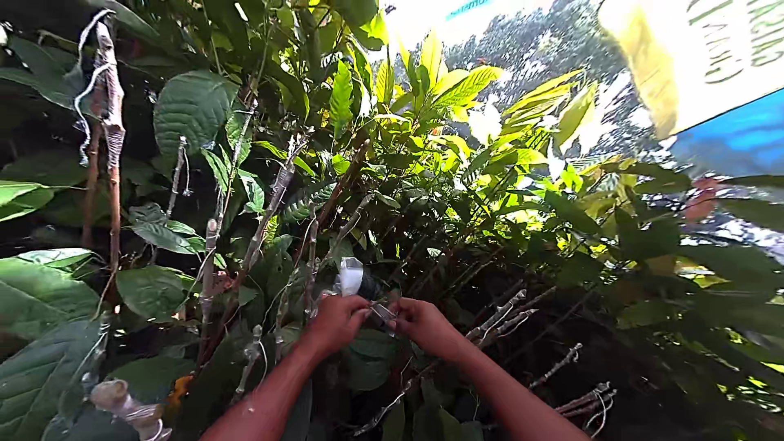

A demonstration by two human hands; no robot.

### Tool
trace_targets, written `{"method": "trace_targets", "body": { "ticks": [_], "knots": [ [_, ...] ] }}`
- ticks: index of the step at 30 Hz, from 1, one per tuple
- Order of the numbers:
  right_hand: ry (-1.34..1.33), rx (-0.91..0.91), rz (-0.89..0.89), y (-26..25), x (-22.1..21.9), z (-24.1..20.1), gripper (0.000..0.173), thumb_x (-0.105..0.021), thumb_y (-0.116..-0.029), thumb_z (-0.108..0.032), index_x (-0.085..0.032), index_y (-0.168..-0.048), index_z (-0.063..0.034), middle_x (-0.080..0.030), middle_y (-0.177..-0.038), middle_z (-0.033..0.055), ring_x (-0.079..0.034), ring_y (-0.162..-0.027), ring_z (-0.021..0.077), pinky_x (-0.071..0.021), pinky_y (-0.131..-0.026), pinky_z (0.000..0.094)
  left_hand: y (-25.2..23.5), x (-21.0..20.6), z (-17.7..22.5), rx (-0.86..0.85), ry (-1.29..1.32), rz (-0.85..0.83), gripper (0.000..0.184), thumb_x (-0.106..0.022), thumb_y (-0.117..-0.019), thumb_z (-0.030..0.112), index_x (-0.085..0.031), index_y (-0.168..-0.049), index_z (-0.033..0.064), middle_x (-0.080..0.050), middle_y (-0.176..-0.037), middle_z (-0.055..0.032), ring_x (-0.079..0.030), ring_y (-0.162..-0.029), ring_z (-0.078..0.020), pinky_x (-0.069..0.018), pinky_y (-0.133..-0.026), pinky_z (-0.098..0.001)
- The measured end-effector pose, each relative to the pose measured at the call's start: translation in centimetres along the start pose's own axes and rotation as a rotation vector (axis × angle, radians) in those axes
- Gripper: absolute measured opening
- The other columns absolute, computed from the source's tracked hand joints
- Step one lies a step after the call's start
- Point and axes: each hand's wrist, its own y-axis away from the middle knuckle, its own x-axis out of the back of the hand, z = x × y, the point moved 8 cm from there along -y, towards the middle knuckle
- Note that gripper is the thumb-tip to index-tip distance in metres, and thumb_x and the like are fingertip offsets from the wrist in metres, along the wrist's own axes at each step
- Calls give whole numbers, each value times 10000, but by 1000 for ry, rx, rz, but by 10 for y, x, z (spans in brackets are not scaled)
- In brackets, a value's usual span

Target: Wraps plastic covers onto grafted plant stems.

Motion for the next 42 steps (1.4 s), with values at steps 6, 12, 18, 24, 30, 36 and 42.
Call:
{"method": "trace_targets", "body": {
  "ticks": [6,12,18,24,30,36,42],
  "knots": [
    [64,217,-105,16,-3,-71,314,-567,-1023,-120,-622,-1322,-37,-714,-1039,126,-695,-862,208,-576,-819,423,-2,-20,8,32,15,-150,243,-634,-995,208,-748,-1041,-1,-732,-975,-200,-692,-993,-362,-468,-983,-609],
    [180,60,-63,-24,11,-15,353,-651,-993,-154,-607,-1320,-28,-717,-1139,146,-705,-1013,276,-547,-944,506,-2,-10,6,-24,12,-125,300,-632,-1005,272,-723,-1202,65,-742,-941,-119,-707,-874,-254,-544,-897,-520],
    [-260,240,-33,27,14,-41,367,-608,-1000,-150,-630,-1362,-92,-558,-753,-31,-493,-600,48,-450,-580,236,-10,8,-3,56,48,0,288,-617,-1008,270,-710,-1229,110,-708,-882,-81,-654,-776,-205,-535,-807,-462],
    [167,40,156,-1,39,-14,401,-630,-1009,-193,-573,-1378,-47,-715,-1239,104,-713,-1080,230,-561,-972,459,-5,-8,14,-25,11,-128,291,-617,-1017,290,-737,-1186,86,-756,-1015,-91,-707,-984,-232,-490,-1009,-530],
    [-143,-60,28,17,13,-8,230,-600,-1040,-217,-675,-1192,-61,-667,-837,27,-616,-633,89,-546,-630,270,-10,13,0,41,14,80,235,-625,-995,300,-741,-1045,102,-714,-838,-33,-674,-812,-171,-518,-864,-477],
    [58,88,104,21,33,-54,221,-600,-1015,-222,-721,-1058,-43,-645,-875,60,-593,-770,141,-502,-735,352,-9,-3,11,18,56,-56,265,-622,-1007,254,-731,-1183,89,-731,-918,-91,-686,-853,-221,-532,-892,-486],
    [327,28,81,-13,4,-27,340,-455,-1095,-254,-670,-1253,-44,-653,-1241,209,-644,-1156,370,-509,-1001,561,-11,3,8,20,112,-24,242,-613,-1010,216,-713,-1178,74,-733,-977,-69,-693,-870,-170,-563,-863,-419]
  ]
}}
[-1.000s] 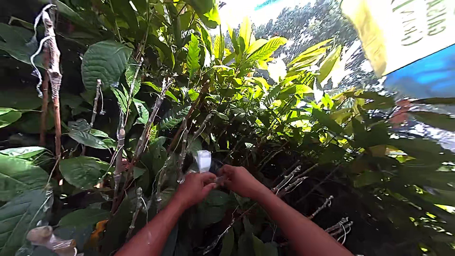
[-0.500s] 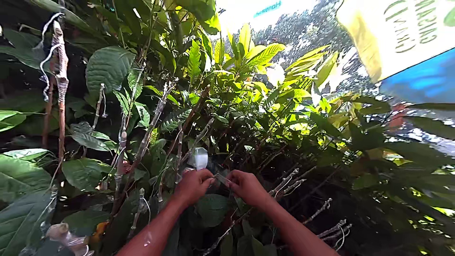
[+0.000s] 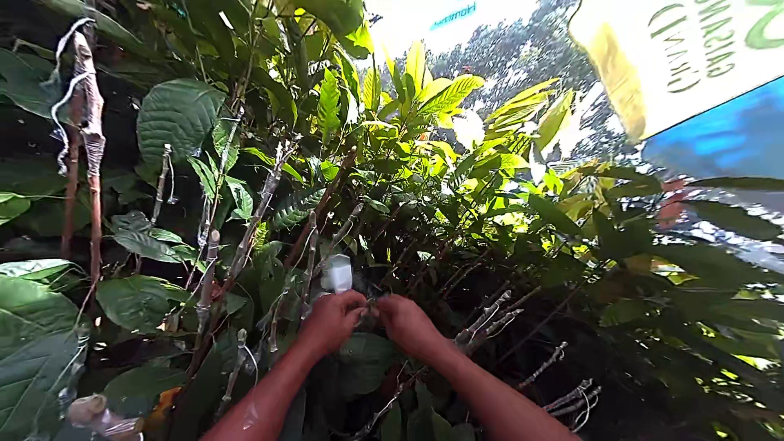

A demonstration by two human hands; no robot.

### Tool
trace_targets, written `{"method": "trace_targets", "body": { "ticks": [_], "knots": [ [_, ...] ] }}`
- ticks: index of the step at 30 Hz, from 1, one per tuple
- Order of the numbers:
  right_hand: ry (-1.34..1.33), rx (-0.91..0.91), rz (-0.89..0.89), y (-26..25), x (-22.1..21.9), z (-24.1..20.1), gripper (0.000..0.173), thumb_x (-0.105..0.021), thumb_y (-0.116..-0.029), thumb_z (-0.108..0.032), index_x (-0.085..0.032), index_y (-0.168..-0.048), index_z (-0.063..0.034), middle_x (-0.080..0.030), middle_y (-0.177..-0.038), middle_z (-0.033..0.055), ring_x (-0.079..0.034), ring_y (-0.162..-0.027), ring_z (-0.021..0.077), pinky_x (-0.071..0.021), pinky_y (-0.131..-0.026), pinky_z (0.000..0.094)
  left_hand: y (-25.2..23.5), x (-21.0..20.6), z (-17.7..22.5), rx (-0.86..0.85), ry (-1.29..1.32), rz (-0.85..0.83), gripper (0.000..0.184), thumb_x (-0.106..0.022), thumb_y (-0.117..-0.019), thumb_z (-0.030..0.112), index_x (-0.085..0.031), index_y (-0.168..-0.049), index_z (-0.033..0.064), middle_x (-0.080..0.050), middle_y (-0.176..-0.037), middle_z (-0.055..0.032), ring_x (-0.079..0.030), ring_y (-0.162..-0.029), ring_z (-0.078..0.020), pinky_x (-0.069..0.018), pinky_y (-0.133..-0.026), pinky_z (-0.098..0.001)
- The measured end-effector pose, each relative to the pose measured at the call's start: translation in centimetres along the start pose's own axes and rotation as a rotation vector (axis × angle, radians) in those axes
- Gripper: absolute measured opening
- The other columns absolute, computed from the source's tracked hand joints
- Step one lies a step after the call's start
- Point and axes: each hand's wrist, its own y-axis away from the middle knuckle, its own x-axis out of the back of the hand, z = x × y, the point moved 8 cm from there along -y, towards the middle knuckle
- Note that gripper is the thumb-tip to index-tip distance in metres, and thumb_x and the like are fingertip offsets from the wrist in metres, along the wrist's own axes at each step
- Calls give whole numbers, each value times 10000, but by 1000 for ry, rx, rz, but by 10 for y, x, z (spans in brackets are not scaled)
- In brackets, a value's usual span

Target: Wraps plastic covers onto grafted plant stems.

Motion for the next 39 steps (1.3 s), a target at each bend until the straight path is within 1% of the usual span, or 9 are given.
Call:
{"method": "trace_targets", "body": {
  "ticks": [3,8,13,17,19,23,29,33,39],
  "knots": [
    [254,122,25,19,8,-53,305,-412,-1085,-161,-639,-1254,-48,-657,-1243,199,-695,-1041,395,-565,-842,576,-1,10,-4,35,39,56,228,-627,-986,193,-729,-1151,73,-738,-955,-55,-693,-852,-144,-565,-844,-399],
    [131,132,61,-18,1,-7,309,-456,-1067,-178,-701,-1223,-73,-685,-1248,172,-660,-1160,375,-516,-974,607,-1,5,-14,160,182,50,221,-667,-987,254,-726,-1095,71,-721,-948,-30,-657,-732,-103,-568,-722,-327],
    [190,461,-213,39,-37,-102,210,-523,-1026,-68,-686,-1147,-15,-696,-1125,216,-688,-1026,423,-541,-835,640,-4,14,-18,174,230,128,176,-673,-980,212,-700,-1072,65,-694,-901,-17,-620,-696,-72,-538,-683,-289],
    [-148,215,266,-24,47,-32,254,-581,-1041,-209,-760,-1118,-46,-701,-1055,147,-680,-1007,291,-544,-928,510,0,2,-9,75,200,33,348,-690,-959,197,-620,-1272,63,-687,-946,-37,-640,-739,-101,-559,-714,-311],
    [-535,33,133,-41,21,8,236,-624,-1024,-217,-730,-1098,-21,-689,-998,80,-636,-886,153,-531,-816,356,0,9,-12,73,264,60,463,-712,-943,167,-579,-1377,79,-707,-966,-31,-656,-741,-93,-570,-715,-301],
    [-1144,32,-116,-26,-30,0,109,-567,-1031,-96,-623,-1096,-29,-670,-973,29,-642,-791,85,-546,-689,253,4,22,-19,18,378,175,166,-686,-962,149,-729,-1086,47,-717,-932,31,-587,-653,10,-499,-603,-178],
    [-656,-52,375,-27,-11,13,204,-652,-984,-146,-634,-1095,25,-659,-967,112,-655,-833,185,-563,-787,372,1,5,-15,134,414,54,176,-660,-1000,198,-702,-1091,53,-674,-860,32,-534,-584,-10,-464,-557,-188],
    [41,360,657,1,-2,-24,162,-631,-965,-135,-715,-993,0,-702,-941,178,-714,-803,330,-583,-703,505,1,8,-17,174,488,50,128,-689,-970,128,-696,-1035,18,-685,-849,14,-579,-590,-31,-510,-572,-199],
    [13,231,455,13,-1,17,235,-532,-988,-154,-702,-928,-3,-685,-925,159,-697,-800,327,-568,-684,528,1,25,-18,181,439,193,184,-669,-961,45,-648,-1137,-7,-673,-1014,-71,-656,-681,-102,-591,-647,-264]
  ]
}}
